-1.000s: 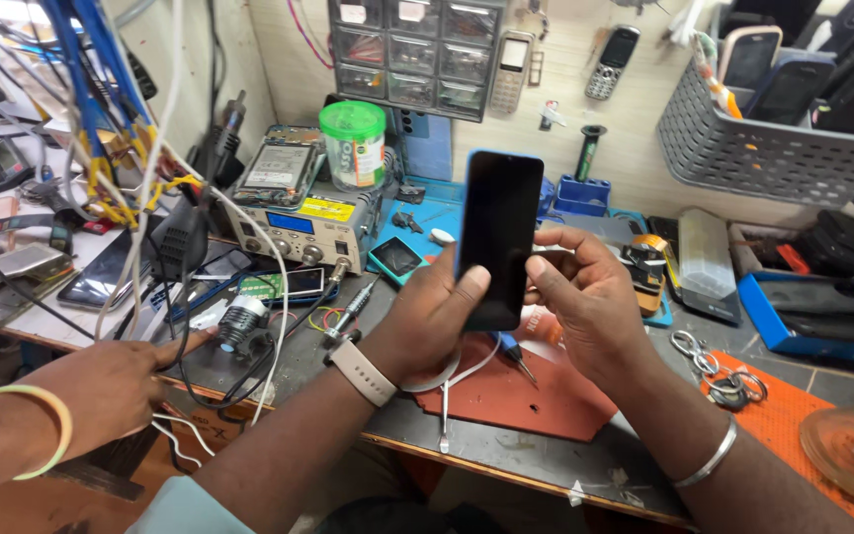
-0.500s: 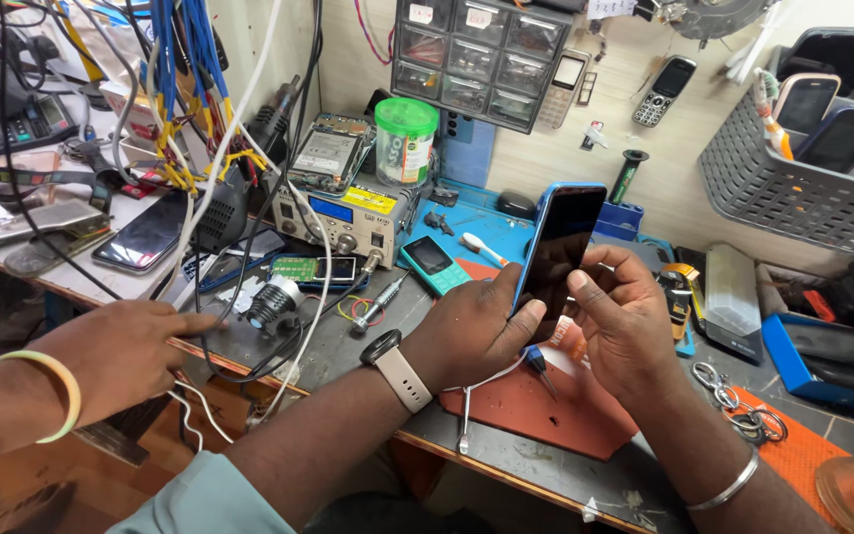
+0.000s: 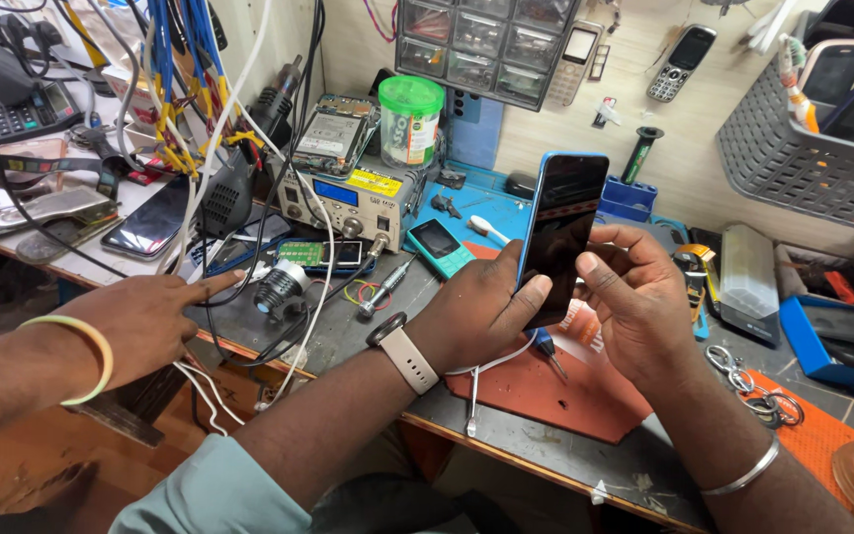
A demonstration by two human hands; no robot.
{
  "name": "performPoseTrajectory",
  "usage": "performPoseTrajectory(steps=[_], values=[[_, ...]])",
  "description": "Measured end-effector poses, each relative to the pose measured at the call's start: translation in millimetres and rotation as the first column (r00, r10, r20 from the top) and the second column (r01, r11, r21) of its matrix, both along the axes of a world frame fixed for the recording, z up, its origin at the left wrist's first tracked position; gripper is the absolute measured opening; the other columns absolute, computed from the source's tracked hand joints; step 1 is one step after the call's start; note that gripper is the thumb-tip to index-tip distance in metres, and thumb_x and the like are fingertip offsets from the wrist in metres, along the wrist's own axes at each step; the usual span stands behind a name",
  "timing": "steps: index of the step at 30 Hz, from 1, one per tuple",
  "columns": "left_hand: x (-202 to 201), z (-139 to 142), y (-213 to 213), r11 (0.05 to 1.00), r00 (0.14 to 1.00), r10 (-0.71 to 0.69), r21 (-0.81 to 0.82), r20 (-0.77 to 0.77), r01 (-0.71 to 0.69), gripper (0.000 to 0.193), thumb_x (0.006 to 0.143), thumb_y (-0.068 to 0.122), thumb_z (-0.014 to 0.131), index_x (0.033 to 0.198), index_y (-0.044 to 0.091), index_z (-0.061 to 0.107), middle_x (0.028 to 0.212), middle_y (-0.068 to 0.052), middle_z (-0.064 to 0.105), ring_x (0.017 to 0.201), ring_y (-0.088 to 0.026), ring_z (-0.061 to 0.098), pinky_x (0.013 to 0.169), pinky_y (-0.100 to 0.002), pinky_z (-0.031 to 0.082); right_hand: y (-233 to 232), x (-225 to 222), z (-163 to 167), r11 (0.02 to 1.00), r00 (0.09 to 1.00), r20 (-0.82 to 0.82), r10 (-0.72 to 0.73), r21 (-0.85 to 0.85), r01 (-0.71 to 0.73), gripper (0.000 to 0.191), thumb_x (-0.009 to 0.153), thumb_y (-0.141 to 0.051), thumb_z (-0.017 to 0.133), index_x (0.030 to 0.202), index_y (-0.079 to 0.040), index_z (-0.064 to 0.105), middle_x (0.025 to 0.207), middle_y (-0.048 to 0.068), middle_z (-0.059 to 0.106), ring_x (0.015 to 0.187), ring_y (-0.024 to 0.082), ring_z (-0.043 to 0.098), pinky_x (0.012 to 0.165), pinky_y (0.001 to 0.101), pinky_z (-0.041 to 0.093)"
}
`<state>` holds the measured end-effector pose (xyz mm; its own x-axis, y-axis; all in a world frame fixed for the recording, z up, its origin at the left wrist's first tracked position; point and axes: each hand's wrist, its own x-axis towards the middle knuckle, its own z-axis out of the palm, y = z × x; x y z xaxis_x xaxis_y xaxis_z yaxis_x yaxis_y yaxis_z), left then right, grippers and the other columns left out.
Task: The person uses a blue electric screwdriver to remove screws from the back of a disassembled smartphone. They then reassemble the phone by attaching the back cover and inspect the device.
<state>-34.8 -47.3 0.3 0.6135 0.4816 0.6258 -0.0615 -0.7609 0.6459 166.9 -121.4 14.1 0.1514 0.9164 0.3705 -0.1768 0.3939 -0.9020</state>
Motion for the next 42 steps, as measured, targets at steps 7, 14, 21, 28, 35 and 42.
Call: performPoseTrajectory(steps=[7,14,21,28,35,42], values=[[-0.5,1.5,-0.2,0.999,1.0,-0.023,-0.041,0.011,0.024,0.043,0.105,0.032,0.048,0.13,-0.003,0.047,0.088,-0.022,0.071,0.084,-0.041,0.071,0.076,-0.048,0.055,-1.3,2.8,0.7,1.0,1.0,0.019,0.012,0.008,-0.012,0.027,0.101,-0.003,0.064,0.128,-0.003,0.06,0.116,0.01,0.068,0.104,0.018,0.066,0.092,0.0367,0.056],[-3.2,4.6,-0.7,0.992,0.994,-0.077,-0.098,0.081,0.085,0.042,0.107,0.031,0.047,0.13,-0.004,0.05,0.097,-0.021,0.073,0.093,-0.038,0.074,0.082,-0.044,0.057,-1.6,2.2,2.6,1.0,1.0,0.028,0.004,-0.01,-0.004,0.029,0.1,-0.004,0.064,0.129,-0.003,0.06,0.115,0.01,0.068,0.104,0.017,0.066,0.091,0.0358,0.057],[-4.1,4.2,1.7,0.985,0.99,-0.093,-0.136,0.107,0.107,0.042,0.108,0.031,0.046,0.133,-0.002,0.051,0.105,-0.019,0.075,0.098,-0.032,0.076,0.088,-0.041,0.057,-2.5,-2.8,6.0,0.999,1.0,0.027,-0.01,-0.032,0.011,0.033,0.1,-0.005,0.066,0.132,-0.001,0.06,0.114,0.009,0.068,0.101,0.016,0.065,0.089,0.0333,0.055],[-7.3,6.6,2.9,0.981,0.99,-0.093,-0.157,0.109,0.109,0.041,0.107,0.029,0.046,0.138,0.003,0.053,0.111,-0.016,0.075,0.1,-0.026,0.075,0.089,-0.038,0.056,-3.5,-12.3,9.5,0.997,1.0,-0.024,-0.005,-0.072,0.003,0.033,0.097,-0.008,0.067,0.128,-0.001,0.06,0.109,0.009,0.069,0.096,0.015,0.067,0.085,0.0321,0.058],[-10.3,9.4,2.7,0.93,0.99,-0.123,-0.339,0.075,0.141,0.042,0.104,0.03,0.047,0.137,0.005,0.054,0.097,-0.008,0.076,0.074,-0.012,0.07,0.063,-0.028,0.056,-4.1,-12.3,7.5,0.999,0.996,0.077,-0.034,-0.04,0.038,0.034,0.098,-0.007,0.068,0.13,0.0,0.061,0.101,0.006,0.067,0.091,0.011,0.063,0.081,0.0288,0.056],[-8.4,7.7,3.3,0.924,0.99,-0.127,-0.354,0.069,0.143,0.042,0.105,0.029,0.046,0.136,0.003,0.055,0.095,-0.01,0.076,0.076,-0.015,0.07,0.066,-0.03,0.056,-5.6,-12.8,11.2,0.996,1.0,0.014,-0.02,-0.089,0.021,0.033,0.097,-0.007,0.067,0.129,0.0,0.06,0.105,0.007,0.067,0.094,0.012,0.064,0.085,0.0298,0.057]])
